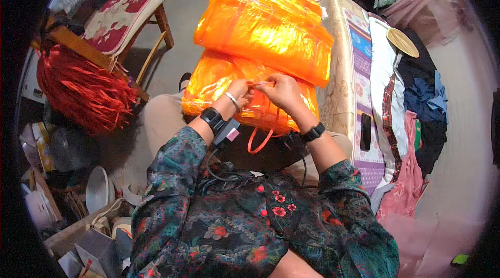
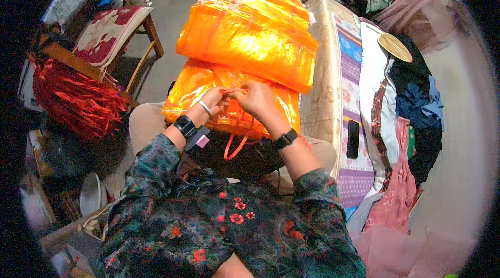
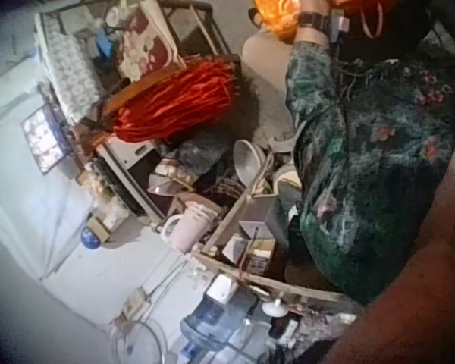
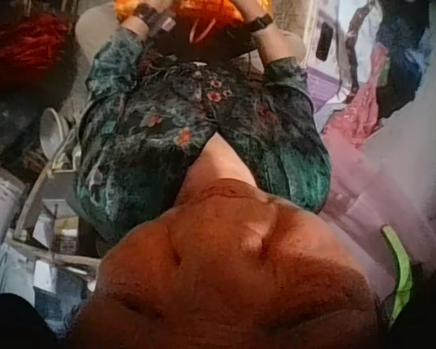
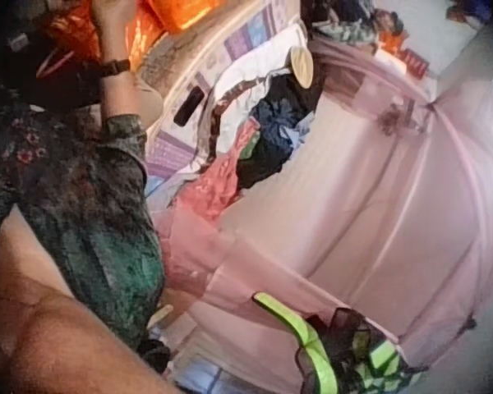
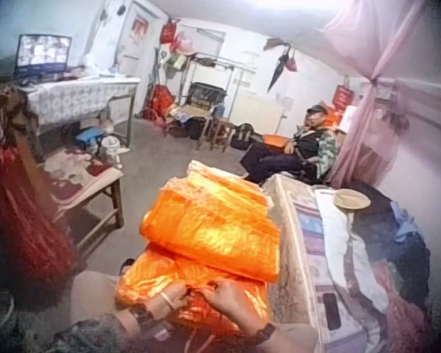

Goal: Tying together stacks of orange plastic sheets with red plastic string.

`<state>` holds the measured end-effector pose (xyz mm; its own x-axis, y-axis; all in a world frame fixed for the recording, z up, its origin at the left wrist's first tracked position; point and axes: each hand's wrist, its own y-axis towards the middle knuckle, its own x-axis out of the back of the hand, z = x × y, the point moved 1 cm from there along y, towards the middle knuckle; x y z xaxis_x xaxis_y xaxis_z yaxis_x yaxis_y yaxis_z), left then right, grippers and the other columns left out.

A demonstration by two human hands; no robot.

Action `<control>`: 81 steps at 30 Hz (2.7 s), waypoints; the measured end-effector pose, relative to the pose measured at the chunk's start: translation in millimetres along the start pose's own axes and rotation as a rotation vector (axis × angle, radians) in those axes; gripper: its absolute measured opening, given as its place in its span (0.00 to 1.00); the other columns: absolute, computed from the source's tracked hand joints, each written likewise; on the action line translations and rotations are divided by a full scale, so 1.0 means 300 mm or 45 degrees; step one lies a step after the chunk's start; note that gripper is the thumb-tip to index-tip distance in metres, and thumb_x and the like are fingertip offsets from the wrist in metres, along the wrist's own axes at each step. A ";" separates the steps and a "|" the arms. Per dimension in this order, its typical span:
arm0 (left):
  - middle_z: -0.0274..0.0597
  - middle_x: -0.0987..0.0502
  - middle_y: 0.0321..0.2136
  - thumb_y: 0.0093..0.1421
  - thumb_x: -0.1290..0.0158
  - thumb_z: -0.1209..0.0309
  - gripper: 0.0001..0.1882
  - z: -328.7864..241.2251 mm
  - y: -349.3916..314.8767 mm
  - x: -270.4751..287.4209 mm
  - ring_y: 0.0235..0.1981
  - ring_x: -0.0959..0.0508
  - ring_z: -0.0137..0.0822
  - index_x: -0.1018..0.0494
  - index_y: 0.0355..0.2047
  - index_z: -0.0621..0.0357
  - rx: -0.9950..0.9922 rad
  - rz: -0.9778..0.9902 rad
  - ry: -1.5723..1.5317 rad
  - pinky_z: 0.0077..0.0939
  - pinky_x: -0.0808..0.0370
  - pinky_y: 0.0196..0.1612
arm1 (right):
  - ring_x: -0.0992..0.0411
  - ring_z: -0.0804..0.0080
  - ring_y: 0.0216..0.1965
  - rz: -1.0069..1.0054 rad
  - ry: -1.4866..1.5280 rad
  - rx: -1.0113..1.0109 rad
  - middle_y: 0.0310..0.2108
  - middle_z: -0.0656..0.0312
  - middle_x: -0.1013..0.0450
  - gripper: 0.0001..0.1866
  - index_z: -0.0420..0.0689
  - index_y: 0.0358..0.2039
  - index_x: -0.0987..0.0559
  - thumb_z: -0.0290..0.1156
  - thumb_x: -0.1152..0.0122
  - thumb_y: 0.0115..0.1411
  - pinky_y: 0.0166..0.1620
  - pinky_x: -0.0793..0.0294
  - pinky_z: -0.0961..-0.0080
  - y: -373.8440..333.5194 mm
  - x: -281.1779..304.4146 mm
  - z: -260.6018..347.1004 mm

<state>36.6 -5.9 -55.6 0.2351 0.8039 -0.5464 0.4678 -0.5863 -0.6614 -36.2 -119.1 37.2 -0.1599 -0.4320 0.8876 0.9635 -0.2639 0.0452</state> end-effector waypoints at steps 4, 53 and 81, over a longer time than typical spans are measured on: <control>0.35 0.38 0.10 0.54 0.59 0.70 0.08 -0.006 -0.043 -0.037 0.08 0.39 0.26 0.36 0.19 0.53 -0.204 -0.157 0.093 0.20 0.46 0.07 | 0.30 0.51 0.26 -0.062 -0.128 0.062 0.23 0.45 0.30 0.15 0.39 0.24 0.23 0.39 0.45 0.44 0.30 0.30 0.64 0.065 -0.077 -0.037; 0.49 0.29 0.22 0.45 0.45 0.60 0.16 -0.052 -0.269 -0.043 0.28 0.29 0.47 0.32 0.21 0.62 -1.438 -0.854 1.981 0.38 0.33 0.31 | 0.32 0.72 0.26 -0.135 0.983 -0.066 0.22 0.60 0.31 0.08 0.37 0.27 0.29 0.25 0.45 0.43 0.32 0.32 0.78 0.009 -0.128 -0.263; 0.43 0.27 0.18 0.44 0.52 0.71 0.03 -0.049 -0.303 0.468 0.22 0.24 0.39 0.31 0.17 0.53 -1.424 -0.592 2.713 0.33 0.28 0.23 | 0.36 0.78 0.14 0.088 0.009 -0.399 0.13 0.63 0.35 0.06 0.42 0.25 0.26 0.23 0.49 0.43 0.20 0.37 0.79 -0.379 0.032 -0.584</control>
<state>39.5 161.8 -64.7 -0.1380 0.1997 0.9701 0.6254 -0.7419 0.2417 -184.9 -244.4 -39.7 -0.0991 -0.4636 0.8805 0.8592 -0.4863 -0.1593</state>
